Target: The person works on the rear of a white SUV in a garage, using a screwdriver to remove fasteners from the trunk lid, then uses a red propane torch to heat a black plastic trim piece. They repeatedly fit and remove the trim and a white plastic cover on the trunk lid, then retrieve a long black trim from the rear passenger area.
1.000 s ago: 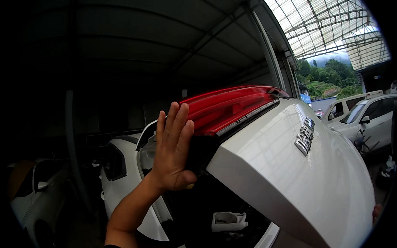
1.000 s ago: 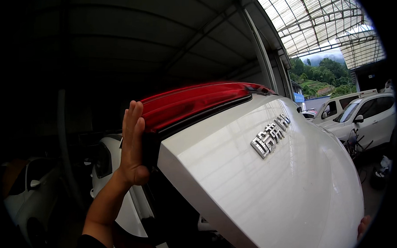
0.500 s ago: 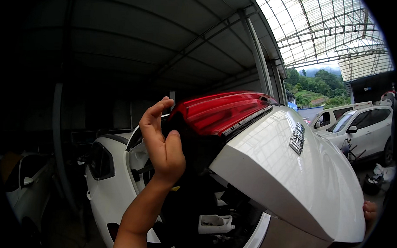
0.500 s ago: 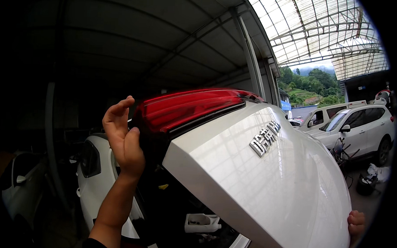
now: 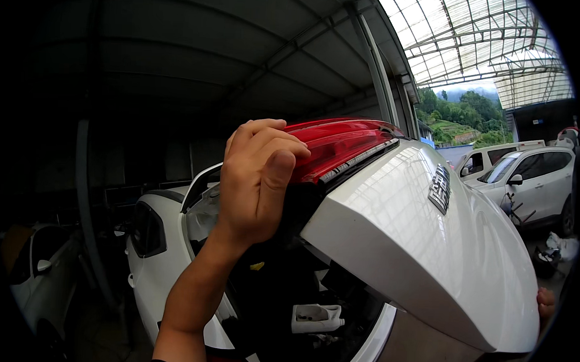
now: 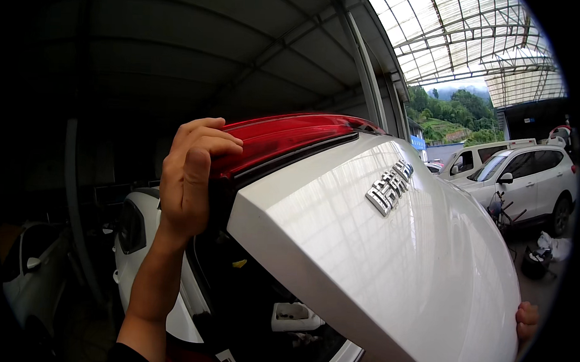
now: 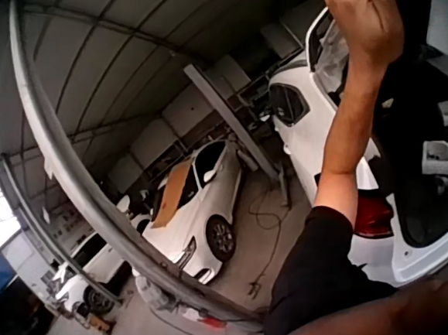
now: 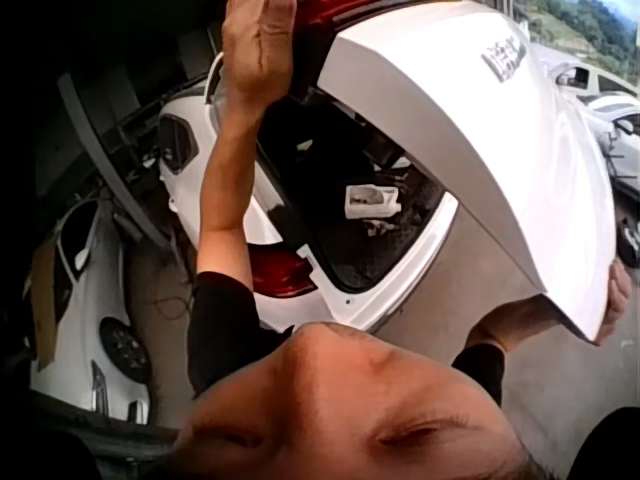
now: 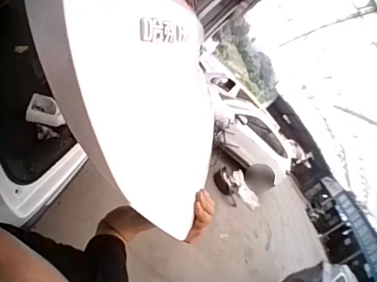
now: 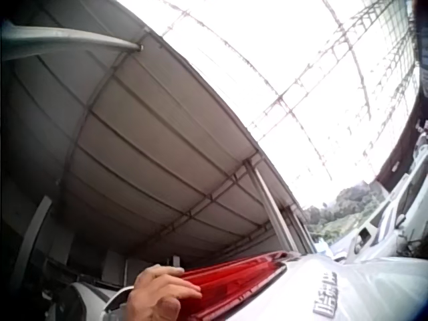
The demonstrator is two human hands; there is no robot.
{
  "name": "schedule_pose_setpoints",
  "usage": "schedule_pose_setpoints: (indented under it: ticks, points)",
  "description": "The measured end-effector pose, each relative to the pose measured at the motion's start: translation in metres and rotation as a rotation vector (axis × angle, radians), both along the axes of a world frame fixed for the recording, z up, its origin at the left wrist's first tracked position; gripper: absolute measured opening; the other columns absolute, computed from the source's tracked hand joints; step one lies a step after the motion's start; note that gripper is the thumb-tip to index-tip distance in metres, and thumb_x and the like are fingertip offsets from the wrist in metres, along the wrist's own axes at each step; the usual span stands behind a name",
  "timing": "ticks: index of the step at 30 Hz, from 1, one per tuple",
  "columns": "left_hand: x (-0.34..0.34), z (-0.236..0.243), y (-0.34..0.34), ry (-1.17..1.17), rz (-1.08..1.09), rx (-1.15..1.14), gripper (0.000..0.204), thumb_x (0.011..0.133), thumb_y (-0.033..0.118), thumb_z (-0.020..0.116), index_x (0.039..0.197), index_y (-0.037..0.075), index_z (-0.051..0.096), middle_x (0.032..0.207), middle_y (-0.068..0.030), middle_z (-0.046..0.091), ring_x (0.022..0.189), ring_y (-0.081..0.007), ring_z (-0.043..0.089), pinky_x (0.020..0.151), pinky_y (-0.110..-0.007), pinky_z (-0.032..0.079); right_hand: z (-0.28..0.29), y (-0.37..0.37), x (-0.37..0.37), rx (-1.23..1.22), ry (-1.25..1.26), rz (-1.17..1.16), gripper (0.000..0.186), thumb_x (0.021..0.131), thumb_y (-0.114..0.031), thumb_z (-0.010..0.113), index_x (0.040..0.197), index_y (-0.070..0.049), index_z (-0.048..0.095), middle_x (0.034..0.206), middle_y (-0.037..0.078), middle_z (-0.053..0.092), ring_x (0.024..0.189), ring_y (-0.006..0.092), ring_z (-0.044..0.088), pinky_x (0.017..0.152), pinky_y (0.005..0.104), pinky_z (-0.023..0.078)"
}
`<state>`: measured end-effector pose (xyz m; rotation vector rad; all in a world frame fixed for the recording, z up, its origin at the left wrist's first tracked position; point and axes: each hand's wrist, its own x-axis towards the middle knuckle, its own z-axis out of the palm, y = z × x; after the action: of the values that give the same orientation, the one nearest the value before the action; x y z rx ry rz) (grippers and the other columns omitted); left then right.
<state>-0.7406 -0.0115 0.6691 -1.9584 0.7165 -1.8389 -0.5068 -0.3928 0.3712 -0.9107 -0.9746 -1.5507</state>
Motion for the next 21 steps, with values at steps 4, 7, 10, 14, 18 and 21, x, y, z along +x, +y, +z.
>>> schedule_pose_setpoints:
  ticks: [4,7,10,14,18,21]
  points:
    - [0.003,-0.006,-0.006,-0.053,0.007,-0.046,0.046,0.100,0.025,0.034,0.082,0.000,0.068,0.084,-0.0135,0.068,0.098,-0.0302,0.059,0.094,-0.042,0.042,0.011,0.004,-0.008,0.010,-0.001,-0.027,0.033,0.095,-0.027,0.049,0.119,-0.005,0.055,0.116,0.013,0.055,0.111,0.0236,0.051,0.101,0.0411,0.039]
    - [0.005,-0.008,-0.008,-0.094,-0.004,-0.059,0.042,0.098,0.023,0.038,0.079,0.000,0.068,0.081,-0.0128,0.068,0.097,-0.0281,0.058,0.093,-0.040,0.042,0.018,0.001,-0.009,0.017,-0.003,-0.039,0.033,0.095,-0.027,0.049,0.118,-0.004,0.055,0.116,0.014,0.056,0.111,0.0240,0.052,0.101,0.0413,0.039]
    - [0.009,-0.004,-0.006,-0.067,-0.040,-0.088,0.040,0.098,0.023,0.040,0.080,0.000,0.067,0.078,-0.0117,0.065,0.094,-0.0270,0.056,0.090,-0.039,0.043,0.014,0.000,-0.010,0.018,0.000,-0.049,0.032,0.095,-0.026,0.050,0.117,-0.003,0.056,0.116,0.015,0.056,0.111,0.0244,0.053,0.101,0.0415,0.040]
    - [0.014,-0.003,-0.006,-0.082,-0.184,-0.159,0.036,0.096,0.019,0.044,0.077,-0.001,0.067,0.075,-0.0117,0.065,0.084,-0.0270,0.058,0.087,-0.040,0.046,0.010,-0.002,-0.016,0.021,-0.003,-0.065,0.032,0.095,-0.025,0.050,0.116,-0.002,0.056,0.116,0.016,0.057,0.110,0.0250,0.053,0.101,0.0418,0.040]
    - [0.013,-0.004,-0.010,-0.159,-0.132,-0.134,0.039,0.096,0.019,0.042,0.077,-0.002,0.069,0.078,-0.0131,0.068,0.091,-0.0271,0.058,0.090,-0.039,0.044,0.021,0.004,-0.019,0.039,-0.008,-0.062,0.031,0.094,-0.024,0.050,0.115,-0.001,0.057,0.116,0.017,0.058,0.110,0.0255,0.054,0.100,0.0421,0.041]
    - [0.015,-0.004,-0.014,-0.103,-0.063,-0.209,0.044,0.098,0.025,0.039,0.080,-0.001,0.070,0.083,-0.0123,0.068,0.104,-0.0263,0.055,0.094,-0.038,0.040,0.022,0.003,-0.020,0.033,-0.004,-0.078,0.031,0.094,-0.023,0.051,0.114,0.000,0.057,0.115,0.017,0.058,0.110,0.0259,0.055,0.100,0.0423,0.041]
